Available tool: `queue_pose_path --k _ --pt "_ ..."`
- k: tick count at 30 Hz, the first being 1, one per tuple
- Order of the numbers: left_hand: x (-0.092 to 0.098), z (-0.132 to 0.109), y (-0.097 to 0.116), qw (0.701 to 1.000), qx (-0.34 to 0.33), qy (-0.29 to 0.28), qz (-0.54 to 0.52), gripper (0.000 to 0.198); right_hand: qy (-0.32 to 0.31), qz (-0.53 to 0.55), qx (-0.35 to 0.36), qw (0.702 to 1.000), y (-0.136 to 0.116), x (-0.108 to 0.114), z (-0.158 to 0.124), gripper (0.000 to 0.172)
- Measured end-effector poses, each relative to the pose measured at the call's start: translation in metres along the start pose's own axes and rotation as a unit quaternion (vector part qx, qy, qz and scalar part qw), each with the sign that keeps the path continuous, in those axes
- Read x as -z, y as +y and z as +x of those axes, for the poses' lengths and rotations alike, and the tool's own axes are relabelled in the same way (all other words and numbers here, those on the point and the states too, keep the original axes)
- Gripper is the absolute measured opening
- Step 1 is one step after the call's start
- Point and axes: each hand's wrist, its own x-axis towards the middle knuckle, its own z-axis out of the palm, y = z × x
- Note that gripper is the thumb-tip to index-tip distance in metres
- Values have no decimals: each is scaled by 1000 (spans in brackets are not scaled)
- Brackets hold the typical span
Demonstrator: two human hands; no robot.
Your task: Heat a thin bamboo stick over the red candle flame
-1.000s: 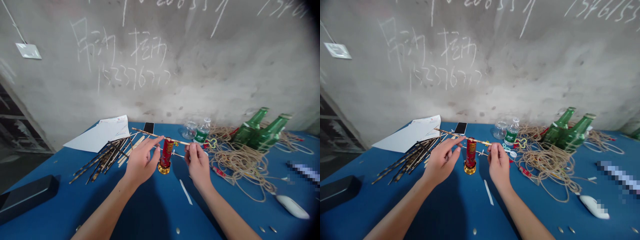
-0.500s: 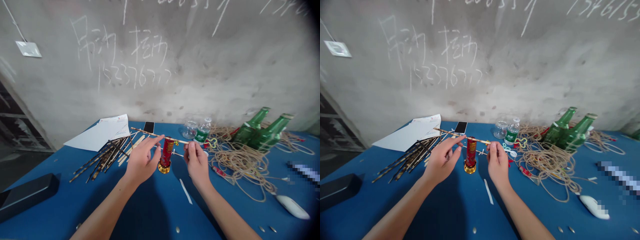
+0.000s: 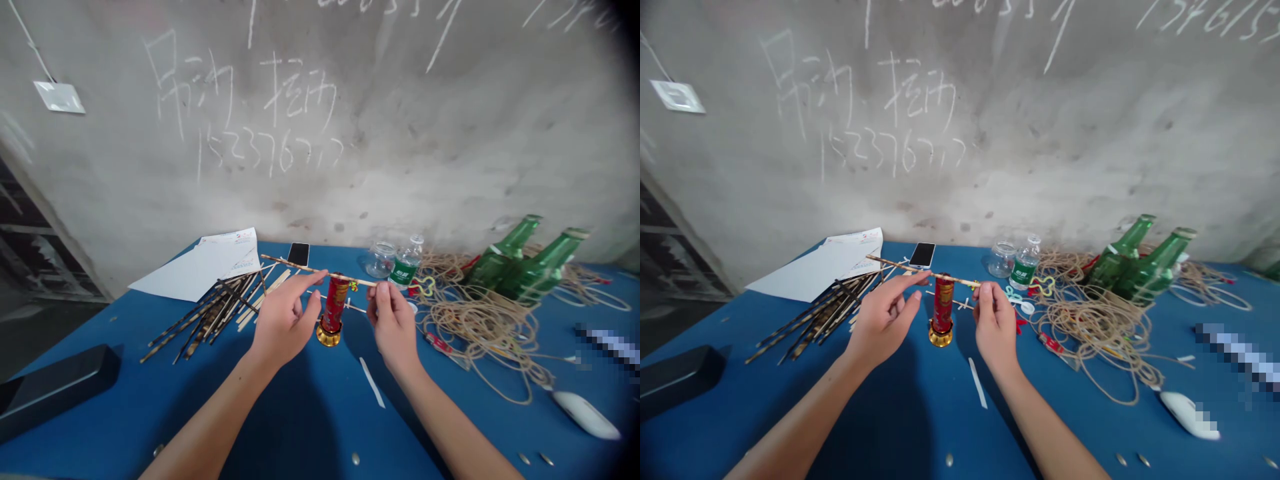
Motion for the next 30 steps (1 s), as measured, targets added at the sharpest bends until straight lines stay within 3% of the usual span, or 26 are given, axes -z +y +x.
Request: queue_pose_path --k 30 --pt "0 0 0 1000 3 22 -3 37 -16 6 -1 1000 2 -5 2 45"
